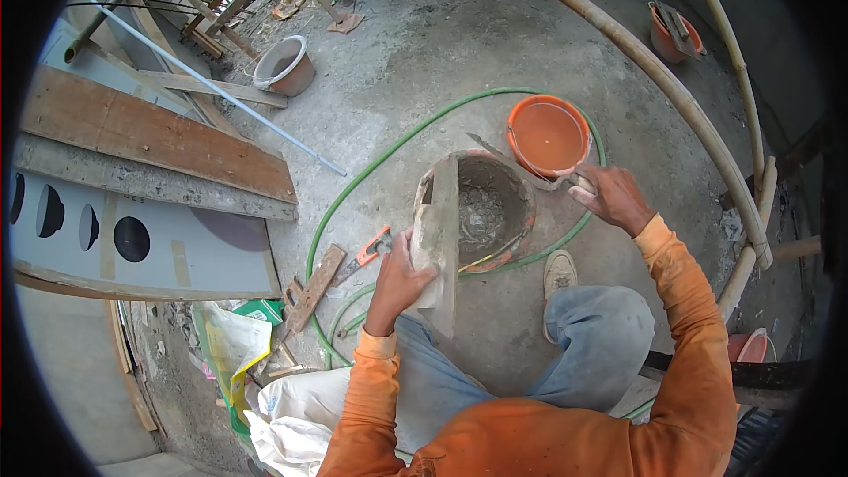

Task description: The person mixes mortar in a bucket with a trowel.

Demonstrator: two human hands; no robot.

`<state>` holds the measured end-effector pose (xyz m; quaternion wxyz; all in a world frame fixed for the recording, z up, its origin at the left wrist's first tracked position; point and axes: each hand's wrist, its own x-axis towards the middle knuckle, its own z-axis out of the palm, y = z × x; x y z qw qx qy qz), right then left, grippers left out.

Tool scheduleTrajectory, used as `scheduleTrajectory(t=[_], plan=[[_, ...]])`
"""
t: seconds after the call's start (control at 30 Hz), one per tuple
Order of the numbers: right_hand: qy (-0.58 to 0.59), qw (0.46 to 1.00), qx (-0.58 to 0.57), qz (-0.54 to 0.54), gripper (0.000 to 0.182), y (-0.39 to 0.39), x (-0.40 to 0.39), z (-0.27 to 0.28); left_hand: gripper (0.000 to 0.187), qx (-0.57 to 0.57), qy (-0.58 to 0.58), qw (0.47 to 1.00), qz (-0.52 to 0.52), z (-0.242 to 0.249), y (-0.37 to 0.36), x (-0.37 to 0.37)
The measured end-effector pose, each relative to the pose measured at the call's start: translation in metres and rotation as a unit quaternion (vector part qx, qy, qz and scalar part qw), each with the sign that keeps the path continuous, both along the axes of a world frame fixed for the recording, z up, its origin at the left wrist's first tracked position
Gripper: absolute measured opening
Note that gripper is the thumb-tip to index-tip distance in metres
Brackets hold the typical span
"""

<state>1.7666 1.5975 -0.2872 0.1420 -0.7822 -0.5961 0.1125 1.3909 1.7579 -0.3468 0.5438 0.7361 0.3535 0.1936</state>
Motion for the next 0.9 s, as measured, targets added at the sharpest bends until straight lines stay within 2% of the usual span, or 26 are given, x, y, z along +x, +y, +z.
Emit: scheduleTrajectory(t=[0.07,0.1,0.17,0.2,0.23,0.3,0.43,0.57,0.63,0.7,0.83,0.9], plan=[[0.026,0.999,0.009,-0.025,0.031,-0.013,0.0,0.008,0.058,0.184,0.211,0.96,-0.007,0.04,0.006,0.0],[0.045,0.998,0.008,-0.032,0.03,-0.02,0.001,0.009,0.058,0.185,0.211,0.96,-0.003,0.048,0.011,-0.001],[0.065,0.997,0.006,-0.042,0.03,-0.027,-0.001,0.017,0.056,0.403,0.265,0.872,-0.077,0.057,0.02,-0.002],[0.105,0.993,-0.002,-0.047,0.029,-0.029,-0.005,0.023,0.052,0.477,0.235,0.842,-0.09,0.058,0.025,0.0],[0.145,0.988,-0.009,-0.053,0.028,-0.03,-0.01,0.027,0.052,0.477,0.234,0.842,-0.094,0.058,0.03,0.0],[0.174,0.983,-0.019,-0.048,0.027,-0.026,-0.019,0.028,0.046,0.588,0.251,0.753,-0.153,0.056,0.037,0.001],[0.229,0.972,-0.043,0.001,0.027,-0.004,-0.039,0.028,0.041,0.591,0.234,0.753,-0.171,0.05,0.037,0.0],[0.254,0.966,-0.028,0.036,0.029,0.022,-0.056,0.024,0.048,0.615,0.213,0.737,-0.183,0.04,0.035,0.002],[0.28,0.959,-0.021,0.034,0.031,0.035,-0.065,0.024,0.048,0.603,0.217,0.746,-0.181,0.037,0.031,0.005],[0.287,0.957,-0.005,0.052,0.032,0.047,-0.071,0.018,0.047,0.608,0.22,0.733,-0.212,0.039,0.031,0.01],[0.281,0.956,0.028,0.078,0.034,0.059,-0.083,0.023,0.046,0.599,0.187,0.744,-0.231,0.042,0.033,0.017],[0.286,0.955,0.007,0.073,0.033,0.06,-0.087,0.02,0.045,0.605,0.19,0.738,-0.231,0.044,0.035,0.023]])
